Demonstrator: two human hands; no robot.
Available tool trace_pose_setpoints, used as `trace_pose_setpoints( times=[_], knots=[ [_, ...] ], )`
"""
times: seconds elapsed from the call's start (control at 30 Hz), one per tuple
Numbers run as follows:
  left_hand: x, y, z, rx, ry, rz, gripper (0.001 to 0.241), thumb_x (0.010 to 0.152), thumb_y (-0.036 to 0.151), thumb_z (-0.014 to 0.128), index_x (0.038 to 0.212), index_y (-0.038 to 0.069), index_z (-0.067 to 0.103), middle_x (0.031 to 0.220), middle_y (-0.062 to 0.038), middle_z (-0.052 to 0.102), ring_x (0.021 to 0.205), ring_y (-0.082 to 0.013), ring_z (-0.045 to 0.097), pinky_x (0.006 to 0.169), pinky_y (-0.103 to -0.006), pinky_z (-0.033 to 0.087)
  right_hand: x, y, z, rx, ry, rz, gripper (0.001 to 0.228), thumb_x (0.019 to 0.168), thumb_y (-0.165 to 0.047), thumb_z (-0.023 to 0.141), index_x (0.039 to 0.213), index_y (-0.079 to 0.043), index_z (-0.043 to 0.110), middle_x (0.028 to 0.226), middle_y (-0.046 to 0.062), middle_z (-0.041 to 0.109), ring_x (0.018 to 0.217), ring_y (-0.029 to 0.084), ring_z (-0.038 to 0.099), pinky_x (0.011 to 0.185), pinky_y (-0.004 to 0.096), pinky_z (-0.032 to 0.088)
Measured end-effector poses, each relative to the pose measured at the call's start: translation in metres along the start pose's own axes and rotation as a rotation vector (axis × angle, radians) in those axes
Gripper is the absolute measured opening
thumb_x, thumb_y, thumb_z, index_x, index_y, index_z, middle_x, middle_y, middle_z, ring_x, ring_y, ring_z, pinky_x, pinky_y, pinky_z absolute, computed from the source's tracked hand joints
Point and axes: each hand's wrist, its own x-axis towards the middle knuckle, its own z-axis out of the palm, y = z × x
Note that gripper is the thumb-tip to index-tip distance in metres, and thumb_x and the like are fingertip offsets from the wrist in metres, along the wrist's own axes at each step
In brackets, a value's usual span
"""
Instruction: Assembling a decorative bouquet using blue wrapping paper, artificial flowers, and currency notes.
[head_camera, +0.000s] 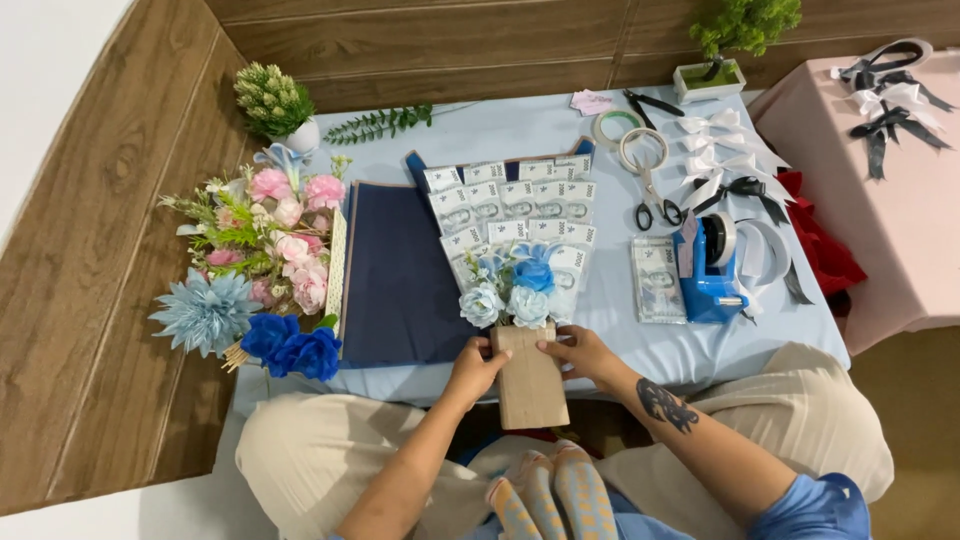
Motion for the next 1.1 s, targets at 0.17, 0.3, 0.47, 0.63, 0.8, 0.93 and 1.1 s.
trace_pose_setpoints(
  times=[0.17,0.3,0.47,0.63,0.8,0.93,1.1],
  knots=[
    [-0.009,0.011,-0.009,-0.216,-0.066,-0.121,0.084,0.09,0.036,0.078,0.144,-0.015,0.038,0.131,-0.033,0.058,0.123,-0.0416,0.061,0.094,-0.045,0.059,-0.007,-0.009,0.005,0.017,0.024,0.014,0.079,0.084,-0.024,0.085,0.142,0.014,0.047,0.118,0.028,0.061,0.097,0.033,0.067,0.076,0.049,0.064],
    [-0.02,0.023,-0.011,-0.317,-0.1,-0.118,0.084,0.092,0.033,0.077,0.145,-0.018,0.038,0.137,-0.036,0.053,0.129,-0.0475,0.054,0.097,-0.0487,0.056,0.001,-0.001,0.003,0.021,0.034,0.0,0.076,0.082,-0.027,0.086,0.138,0.013,0.053,0.116,0.025,0.063,0.094,0.031,0.068,0.074,0.048,0.064],
    [-0.017,0.022,-0.01,-0.342,-0.08,-0.115,0.091,0.09,0.037,0.082,0.148,-0.014,0.034,0.139,-0.033,0.051,0.13,-0.0441,0.054,0.097,-0.0483,0.057,0.0,-0.004,-0.002,0.072,0.07,0.002,0.09,0.077,-0.03,0.09,0.144,0.012,0.046,0.117,0.025,0.062,0.09,0.029,0.066,0.074,0.046,0.063],
    [-0.018,0.03,-0.013,-0.32,-0.086,-0.116,0.094,0.089,0.041,0.082,0.149,-0.014,0.034,0.141,-0.034,0.052,0.132,-0.0442,0.053,0.098,-0.0474,0.056,0.002,-0.009,-0.001,0.105,0.019,-0.004,0.076,0.078,-0.03,0.088,0.135,0.009,0.057,0.098,0.017,0.066,0.079,0.026,0.067,0.07,0.042,0.063],
    [-0.014,0.033,-0.009,-0.337,-0.097,-0.09,0.091,0.09,0.043,0.08,0.147,-0.014,0.039,0.144,-0.034,0.051,0.136,-0.0462,0.048,0.107,-0.0524,0.048,0.016,-0.003,-0.007,0.15,0.002,0.0,0.068,0.077,-0.029,0.089,0.127,0.009,0.064,0.09,0.014,0.067,0.076,0.024,0.067,0.071,0.039,0.061],
    [0.007,0.011,0.001,-0.439,-0.069,-0.128,0.064,0.086,0.038,0.078,0.13,-0.002,0.053,0.125,-0.02,0.062,0.12,-0.0318,0.058,0.098,-0.0432,0.047,0.011,-0.013,-0.005,0.199,-0.032,0.092,0.062,0.079,-0.028,0.083,0.127,0.005,0.063,0.105,0.016,0.068,0.094,0.027,0.064,0.084,0.041,0.055],
    [0.015,0.007,0.006,-0.662,-0.11,-0.308,0.041,0.087,0.029,0.075,0.118,0.011,0.055,0.115,-0.009,0.067,0.107,-0.0194,0.064,0.086,-0.0341,0.048,0.003,-0.023,-0.004,0.244,-0.053,0.157,0.05,0.081,-0.027,0.075,0.121,-0.001,0.062,0.118,0.016,0.068,0.112,0.029,0.063,0.093,0.041,0.048]
  ],
)
